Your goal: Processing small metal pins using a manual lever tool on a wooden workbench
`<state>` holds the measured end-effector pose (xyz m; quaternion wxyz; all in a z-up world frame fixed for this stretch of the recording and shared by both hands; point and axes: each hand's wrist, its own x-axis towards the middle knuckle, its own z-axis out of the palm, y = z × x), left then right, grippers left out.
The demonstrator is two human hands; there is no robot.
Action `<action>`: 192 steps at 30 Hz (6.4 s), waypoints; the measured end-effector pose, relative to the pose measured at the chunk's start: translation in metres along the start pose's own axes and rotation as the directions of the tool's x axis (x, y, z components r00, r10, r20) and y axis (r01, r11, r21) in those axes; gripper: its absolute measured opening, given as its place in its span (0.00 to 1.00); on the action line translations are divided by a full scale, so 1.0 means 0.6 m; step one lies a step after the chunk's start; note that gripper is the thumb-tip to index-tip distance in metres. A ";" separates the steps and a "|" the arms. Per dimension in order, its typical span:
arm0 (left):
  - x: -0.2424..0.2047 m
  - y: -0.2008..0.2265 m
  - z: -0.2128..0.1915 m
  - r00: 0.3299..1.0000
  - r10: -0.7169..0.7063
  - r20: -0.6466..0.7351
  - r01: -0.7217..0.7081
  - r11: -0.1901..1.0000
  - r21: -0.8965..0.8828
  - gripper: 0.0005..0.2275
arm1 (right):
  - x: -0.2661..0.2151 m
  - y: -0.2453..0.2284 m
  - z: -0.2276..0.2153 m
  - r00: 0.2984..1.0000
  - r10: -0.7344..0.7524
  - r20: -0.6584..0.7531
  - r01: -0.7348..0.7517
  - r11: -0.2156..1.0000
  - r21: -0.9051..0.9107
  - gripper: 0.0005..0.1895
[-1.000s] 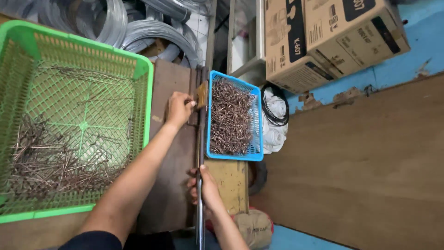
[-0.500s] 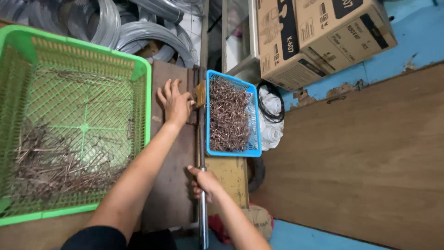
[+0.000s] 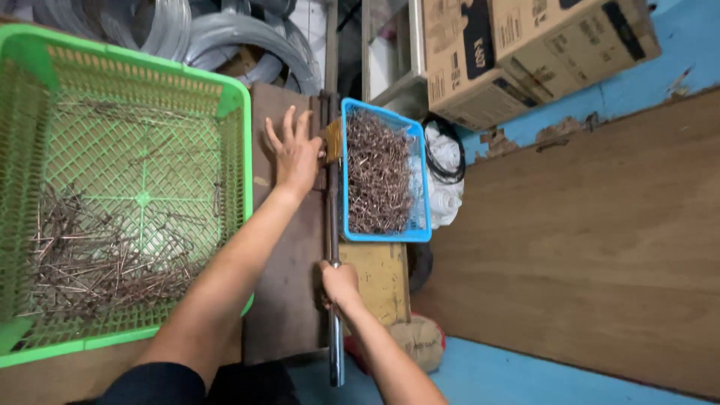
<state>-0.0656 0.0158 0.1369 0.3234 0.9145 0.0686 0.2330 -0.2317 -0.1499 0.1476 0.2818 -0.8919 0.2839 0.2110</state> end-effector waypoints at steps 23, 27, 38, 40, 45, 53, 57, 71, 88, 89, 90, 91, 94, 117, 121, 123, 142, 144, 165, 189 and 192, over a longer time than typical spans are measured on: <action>-0.002 -0.001 0.017 0.995 0.008 -0.100 -0.004 0.999 0.034 0.03 | -0.043 -0.030 -0.013 1.000 0.021 0.005 -0.021 1.000 -0.019 0.23; 0.000 -0.009 0.031 0.995 -0.038 -0.087 0.041 0.999 0.028 0.03 | -0.032 -0.035 -0.009 1.000 0.006 0.003 -0.006 1.000 0.005 0.26; -0.006 -0.010 0.038 0.987 -0.156 -0.031 0.156 0.988 -0.001 0.05 | 0.040 0.041 0.006 0.986 -0.164 0.011 0.152 0.937 0.315 0.26; -0.005 -0.020 0.044 0.976 -0.215 -0.020 0.214 0.977 -0.020 0.06 | 0.033 0.039 -0.016 0.975 -0.219 0.032 0.187 0.890 0.416 0.25; -0.017 -0.044 0.031 0.989 -0.145 -0.001 0.140 0.962 -0.232 0.03 | -0.034 0.003 -0.095 0.910 -0.374 0.179 0.235 0.821 0.521 0.29; -0.026 -0.040 0.030 0.963 -0.197 0.187 0.244 0.930 -0.276 0.05 | -0.039 -0.059 -0.198 0.874 -0.439 0.210 0.220 0.741 0.635 0.40; -0.045 -0.021 0.011 0.892 -0.365 0.266 0.433 0.858 -0.276 0.06 | -0.050 -0.080 -0.217 0.893 -0.403 0.200 0.215 0.772 0.598 0.40; -0.054 0.003 -0.197 0.615 -0.251 0.748 0.675 -0.323 -0.663 0.32 | 0.054 0.057 -0.050 0.921 -0.364 0.142 0.352 0.931 0.100 0.33; -0.055 0.133 -0.202 0.981 0.171 -0.087 -0.191 0.832 -0.522 0.04 | -0.004 -0.077 -0.207 0.579 -0.654 -0.487 0.815 0.437 0.381 0.22; -0.057 0.137 -0.194 0.970 0.244 -0.016 -0.221 0.844 -0.489 0.03 | 0.010 -0.074 -0.207 0.509 -0.712 -0.484 0.857 0.472 0.207 0.18; -0.060 0.141 -0.184 0.948 0.312 0.058 -0.253 0.854 -0.455 0.03 | 0.026 -0.069 -0.207 0.441 -0.766 -0.467 0.873 0.487 0.026 0.14; -0.063 0.136 -0.160 0.946 0.317 0.067 -0.252 0.850 -0.462 0.03 | 0.052 -0.056 -0.201 0.449 -0.759 -0.472 0.867 0.498 0.025 0.14; -0.090 0.117 -0.092 0.920 0.350 0.179 -0.261 0.884 -0.388 0.05 | 0.115 -0.011 -0.189 0.752 -0.607 -0.257 0.657 0.665 0.354 0.13; -0.202 -0.042 -0.178 0.982 0.138 0.133 -0.111 0.976 -0.189 0.19 | 0.163 -0.078 -0.156 0.897 -0.442 -0.020 0.341 0.664 0.665 0.19; -0.256 -0.167 -0.242 0.993 -0.006 0.117 0.005 1.000 0.006 0.11 | 0.065 -0.146 -0.053 0.776 -0.624 0.092 0.426 0.626 0.653 0.18; -0.295 -0.233 -0.254 0.978 -0.139 0.158 0.102 0.969 0.226 0.09 | 0.004 -0.174 0.002 0.642 -0.730 0.235 0.563 0.656 0.502 0.19; -0.329 -0.297 -0.321 0.887 -0.438 0.143 0.411 0.893 0.186 0.07 | -0.037 -0.213 0.300 0.350 -0.902 0.253 0.886 0.231 -0.403 0.10; -0.332 -0.284 -0.327 0.900 -0.421 0.111 0.414 0.907 0.075 0.08 | 0.005 -0.203 0.319 0.317 -0.920 0.230 0.936 0.264 -0.233 0.06; -0.204 -0.096 -0.354 0.846 -0.274 0.457 0.532 0.490 -0.690 0.12 | -0.032 -0.194 -0.001 0.282 -0.949 0.142 0.899 0.313 0.308 0.07; -0.070 -0.093 0.017 0.969 -0.248 -0.015 0.218 0.877 -0.428 0.05 | 0.050 0.086 -0.055 0.970 -0.216 0.114 0.106 0.793 0.600 0.28; -0.046 -0.102 0.056 0.967 -0.235 -0.095 0.172 0.885 -0.433 0.02 | -0.035 0.033 -0.119 0.967 -0.223 0.127 0.096 0.773 0.628 0.24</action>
